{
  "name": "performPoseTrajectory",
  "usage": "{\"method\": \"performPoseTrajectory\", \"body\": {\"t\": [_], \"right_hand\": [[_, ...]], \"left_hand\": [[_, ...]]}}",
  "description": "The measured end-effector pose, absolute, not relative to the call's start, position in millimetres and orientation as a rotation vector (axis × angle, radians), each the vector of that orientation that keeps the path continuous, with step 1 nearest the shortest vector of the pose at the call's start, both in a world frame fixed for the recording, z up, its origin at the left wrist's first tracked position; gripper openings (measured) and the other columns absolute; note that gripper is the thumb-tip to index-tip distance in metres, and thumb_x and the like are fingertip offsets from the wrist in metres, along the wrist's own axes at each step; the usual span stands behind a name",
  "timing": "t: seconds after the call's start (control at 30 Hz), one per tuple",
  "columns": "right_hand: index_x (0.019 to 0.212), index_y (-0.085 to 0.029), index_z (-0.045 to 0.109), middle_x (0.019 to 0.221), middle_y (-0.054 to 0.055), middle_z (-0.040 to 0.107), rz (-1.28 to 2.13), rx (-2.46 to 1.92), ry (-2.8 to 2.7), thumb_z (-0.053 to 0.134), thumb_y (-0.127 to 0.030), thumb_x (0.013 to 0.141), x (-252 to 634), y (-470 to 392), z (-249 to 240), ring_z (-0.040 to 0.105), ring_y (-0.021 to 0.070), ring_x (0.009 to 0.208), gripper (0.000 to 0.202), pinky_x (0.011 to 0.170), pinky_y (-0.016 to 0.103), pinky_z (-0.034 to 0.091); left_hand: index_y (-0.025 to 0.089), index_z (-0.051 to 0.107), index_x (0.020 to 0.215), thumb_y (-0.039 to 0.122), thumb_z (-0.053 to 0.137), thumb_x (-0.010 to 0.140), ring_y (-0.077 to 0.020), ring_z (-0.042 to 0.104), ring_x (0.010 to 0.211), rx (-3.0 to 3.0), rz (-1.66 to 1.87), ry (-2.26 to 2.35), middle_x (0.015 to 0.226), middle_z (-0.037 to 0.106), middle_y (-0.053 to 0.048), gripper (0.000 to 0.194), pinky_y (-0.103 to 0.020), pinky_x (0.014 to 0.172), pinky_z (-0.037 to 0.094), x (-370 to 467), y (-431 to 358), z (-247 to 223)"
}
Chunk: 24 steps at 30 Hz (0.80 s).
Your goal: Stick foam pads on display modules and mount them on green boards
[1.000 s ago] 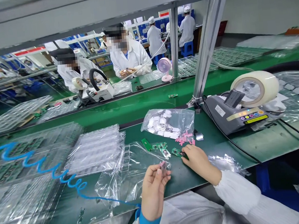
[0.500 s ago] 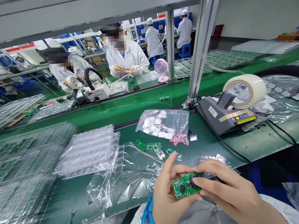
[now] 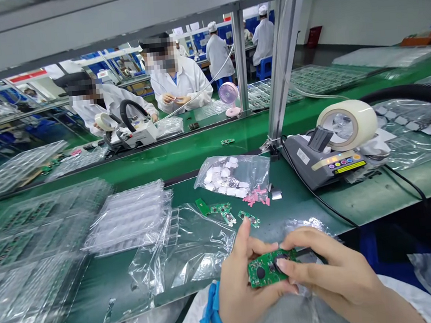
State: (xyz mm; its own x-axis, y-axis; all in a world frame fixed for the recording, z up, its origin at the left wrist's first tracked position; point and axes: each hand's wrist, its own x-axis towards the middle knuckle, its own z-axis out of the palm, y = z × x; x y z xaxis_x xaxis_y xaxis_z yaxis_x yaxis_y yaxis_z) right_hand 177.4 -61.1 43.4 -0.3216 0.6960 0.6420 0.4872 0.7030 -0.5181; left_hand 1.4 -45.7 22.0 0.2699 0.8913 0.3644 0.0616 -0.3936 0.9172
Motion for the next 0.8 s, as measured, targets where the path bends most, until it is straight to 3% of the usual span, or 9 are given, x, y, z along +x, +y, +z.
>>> {"method": "performPoseTrajectory", "body": {"t": [0.2,0.33,0.43,0.5,0.67,0.8], "right_hand": [[0.089,-0.018,0.065,0.09,0.008,0.06,0.336,-0.916,-2.015,0.041,-0.014,0.091,179.6,-45.1,32.0,0.057,0.0061,0.059,0.025,0.05,0.015,0.049],[0.106,-0.019,0.058,0.097,0.01,0.062,0.206,-0.933,-2.12,0.04,-0.015,0.092,186.5,-33.0,16.3,0.06,0.0165,0.088,0.024,0.073,0.028,0.054],[0.129,-0.018,0.042,0.106,0.01,0.061,0.296,-0.961,-2.316,0.039,-0.016,0.092,191.8,-25.3,8.5,0.057,0.0186,0.099,0.037,0.08,0.03,0.053],[0.134,-0.018,0.035,0.108,0.01,0.06,0.327,-0.941,-2.46,0.041,-0.014,0.09,192.5,-20.8,5.6,0.057,0.0197,0.099,0.044,0.079,0.03,0.053],[0.137,-0.017,0.033,0.103,0.01,0.064,0.283,-0.921,-2.511,0.046,-0.014,0.088,188.6,-7.3,-0.9,0.061,0.0219,0.093,0.051,0.077,0.034,0.055],[0.135,-0.02,0.037,0.123,0.01,0.058,0.269,-1.146,-2.274,0.054,-0.031,0.085,206.5,2.6,-27.4,0.058,0.0238,0.108,0.054,0.082,0.032,0.055]], "left_hand": [[0.043,0.022,0.135,0.025,0.077,0.061,-0.0153,0.06,0.082,1.625,1.069,0.991,0.09,0.063,0.003,0.095,-0.029,0.076,0.048,7.2,-38.7,21.7],[0.029,0.029,0.134,0.035,0.07,0.069,-0.0178,0.056,0.095,1.21,0.946,0.975,0.101,0.059,-0.003,0.078,-0.031,0.085,0.043,8.2,-23.7,16.2],[0.02,0.038,0.127,0.034,0.067,0.071,-0.013,0.056,0.08,0.94,0.788,0.953,0.084,0.06,-0.001,0.065,-0.028,0.076,0.042,8.4,-9.7,8.5],[0.018,0.044,0.119,0.029,0.072,0.064,-0.0104,0.055,0.069,0.88,0.656,0.948,0.075,0.059,0.002,0.063,-0.025,0.068,0.042,9.1,-2.2,3.4],[0.015,0.052,0.107,0.021,0.079,0.05,-0.011,0.055,0.056,0.989,0.561,0.999,0.059,0.058,0.005,0.063,-0.025,0.056,0.041,9.3,23.4,-3.9],[0.014,0.054,0.107,0.018,0.075,0.06,-0.009,0.053,0.053,1.13,0.673,1.218,0.061,0.06,0.004,0.052,-0.024,0.053,0.043,-10.9,90.0,-7.0]]}}
